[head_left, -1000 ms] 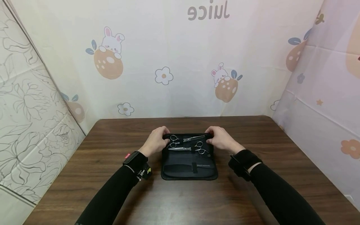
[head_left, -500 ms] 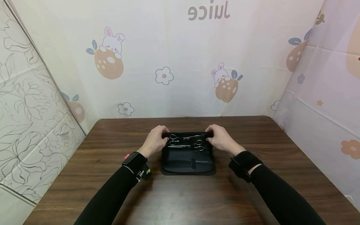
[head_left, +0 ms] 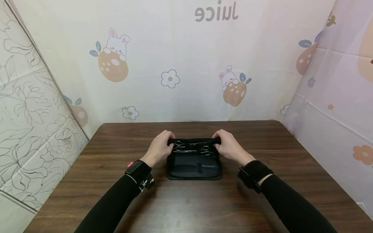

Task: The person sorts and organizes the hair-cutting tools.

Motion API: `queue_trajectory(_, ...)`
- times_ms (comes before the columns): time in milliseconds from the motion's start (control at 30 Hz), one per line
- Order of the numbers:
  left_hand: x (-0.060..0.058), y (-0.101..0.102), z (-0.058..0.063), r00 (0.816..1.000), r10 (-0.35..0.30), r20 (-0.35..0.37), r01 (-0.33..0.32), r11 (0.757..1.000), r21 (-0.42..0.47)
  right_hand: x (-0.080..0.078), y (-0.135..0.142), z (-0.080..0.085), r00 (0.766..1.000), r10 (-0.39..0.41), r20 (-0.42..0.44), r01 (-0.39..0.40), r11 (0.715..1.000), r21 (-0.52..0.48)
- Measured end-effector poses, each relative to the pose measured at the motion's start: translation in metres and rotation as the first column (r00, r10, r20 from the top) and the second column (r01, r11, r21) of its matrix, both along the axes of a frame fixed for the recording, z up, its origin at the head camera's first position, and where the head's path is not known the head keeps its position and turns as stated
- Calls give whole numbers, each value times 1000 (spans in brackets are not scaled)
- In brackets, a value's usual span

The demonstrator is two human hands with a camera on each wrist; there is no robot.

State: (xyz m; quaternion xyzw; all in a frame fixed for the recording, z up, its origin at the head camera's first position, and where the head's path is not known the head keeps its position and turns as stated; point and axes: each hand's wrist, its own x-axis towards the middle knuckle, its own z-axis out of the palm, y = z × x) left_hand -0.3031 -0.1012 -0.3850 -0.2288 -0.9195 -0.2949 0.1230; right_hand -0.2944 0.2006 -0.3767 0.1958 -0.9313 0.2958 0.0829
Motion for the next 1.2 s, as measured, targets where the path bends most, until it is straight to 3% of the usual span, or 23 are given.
queue_trajectory(533, 4, -2, -3, 992, -56, -109, 50, 997, -55, 7, -1, -2, 998, 3, -69, 2, 998, 70)
queue_trajectory(700, 5, -5, -2, 998, -64, -26, 62, 997, -45, 8, 0, 0, 999, 40, -31, -38, 996, 81)
queue_trajectory(833, 3, -9, 1, 993, -93, 69, 94, 996, -6, 6, 4, 7, 995, 84, 61, -88, 994, 67)
queue_trajectory(1067, 1, -18, 8, 959, -185, 213, 169, 981, 92, 5, 16, 18, 955, 152, 255, -167, 985, 36)
queue_trajectory(1200, 2, -18, 8, 943, -228, 241, 207, 972, 110, 7, 20, 19, 934, 179, 310, -193, 981, 16)
